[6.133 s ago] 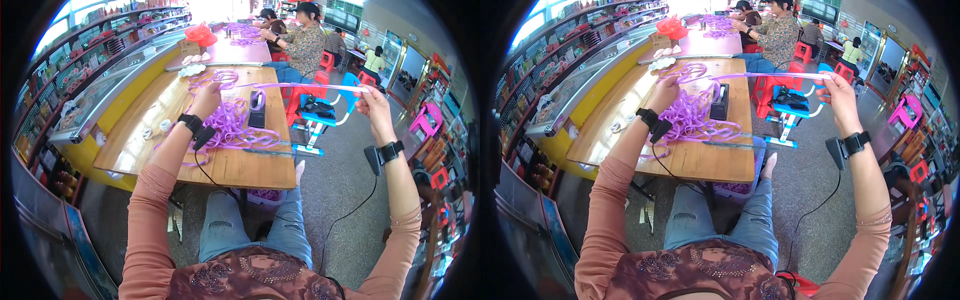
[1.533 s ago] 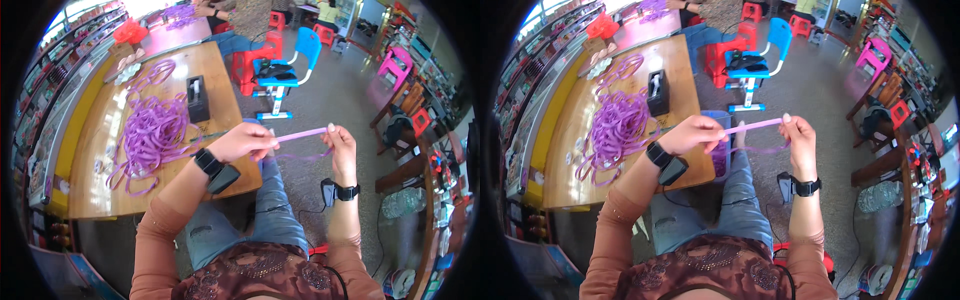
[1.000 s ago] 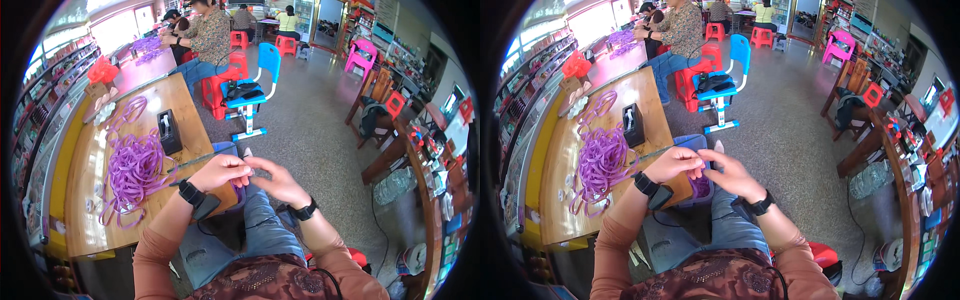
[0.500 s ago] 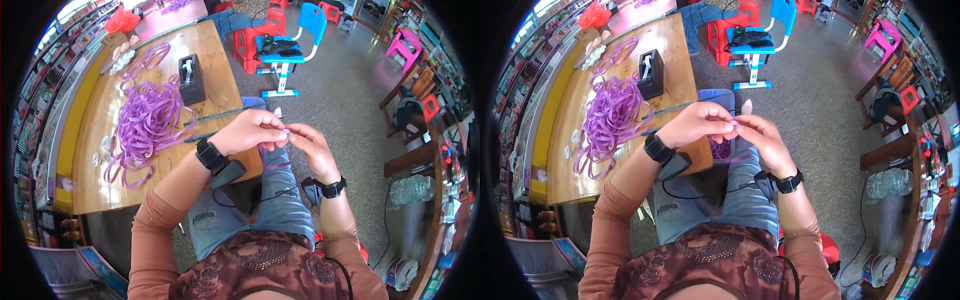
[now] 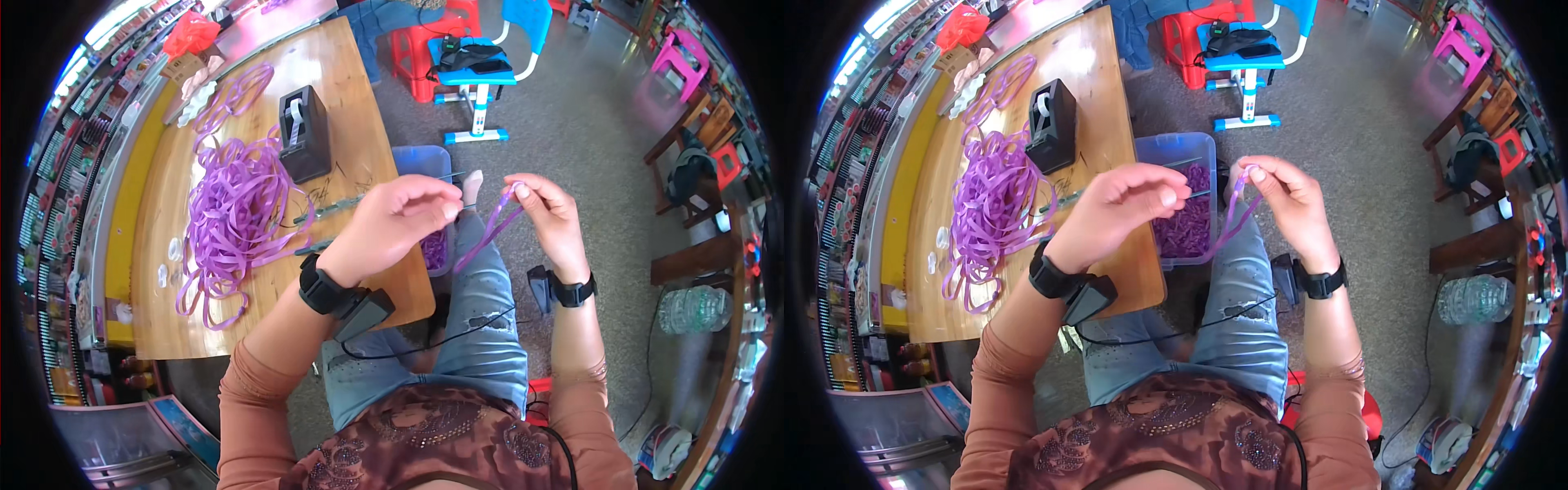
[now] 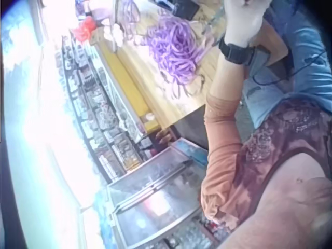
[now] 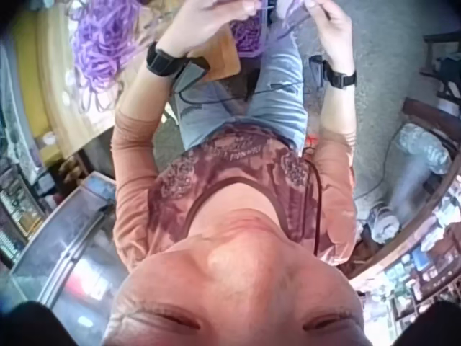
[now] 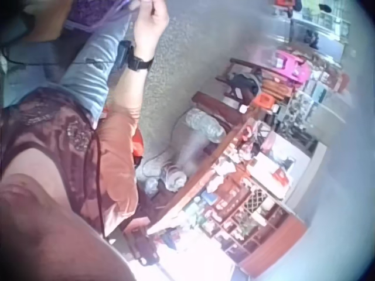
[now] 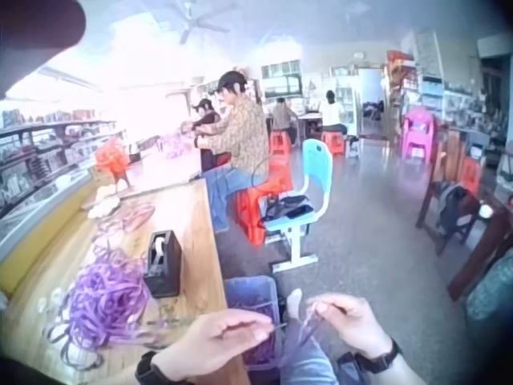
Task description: Assembling small identification tags onto purple ribbons and placing them into a storage bin.
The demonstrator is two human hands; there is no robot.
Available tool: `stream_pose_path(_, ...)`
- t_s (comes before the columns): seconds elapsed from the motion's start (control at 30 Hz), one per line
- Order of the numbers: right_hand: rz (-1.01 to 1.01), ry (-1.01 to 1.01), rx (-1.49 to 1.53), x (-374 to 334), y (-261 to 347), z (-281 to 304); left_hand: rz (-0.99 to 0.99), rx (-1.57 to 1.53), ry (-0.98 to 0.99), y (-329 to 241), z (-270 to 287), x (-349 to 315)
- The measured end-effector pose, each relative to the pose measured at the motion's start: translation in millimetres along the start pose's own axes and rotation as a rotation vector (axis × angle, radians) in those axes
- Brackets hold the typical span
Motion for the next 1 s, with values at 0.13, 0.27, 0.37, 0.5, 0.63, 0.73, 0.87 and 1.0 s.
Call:
stream_pose_path(0.13, 0.034, 0.104, -0.1, 21, -17, -5, -0.098, 0.419, -0.233, -23, 11, 0)
stream_pose_path(0.27, 0.26, 0.202, -0.155, 42, -12, -29, -0.253, 0.835, -0.318, -31, 22, 1)
stream_pose_path(0.37, 0.37, 0.255, -0.142, 53, 2, -42, -0.293, 0.834, -0.247, -25, 24, 3)
stream_pose_path(0.5, 0.229, 0.414, -0.039, 79, -6, -54, -0.218, 0.837, -0.202, -26, 22, 8)
stream_pose_path(0.63, 0.001, 0.529, 0.215, 93, -25, -64, -0.245, 0.82, -0.202, -27, 25, 10)
stream_pose_path(0.73, -0.002, 0.569, 0.241, 89, -37, -76, -0.36, 0.895, -0.144, -29, 24, 9)
stream_pose_path(0.87, 0.007, 0.57, 0.144, 76, -43, -89, -0.402, 0.874, -0.213, -23, 24, 7)
stream_pose_path(1.0, -0.007, 0.492, 0.188, 61, -48, -97, -0.358, 0.855, -0.256, -22, 27, 4)
Point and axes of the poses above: each hand's wrist, its own x-axis towards the middle knuckle, its own z-axis out of the back of the hand, y = z × x, the point moved 5 cm from there along x, towards the middle knuckle, and after that the axes turned 4 degrees about -x, right-handed, at the moved point
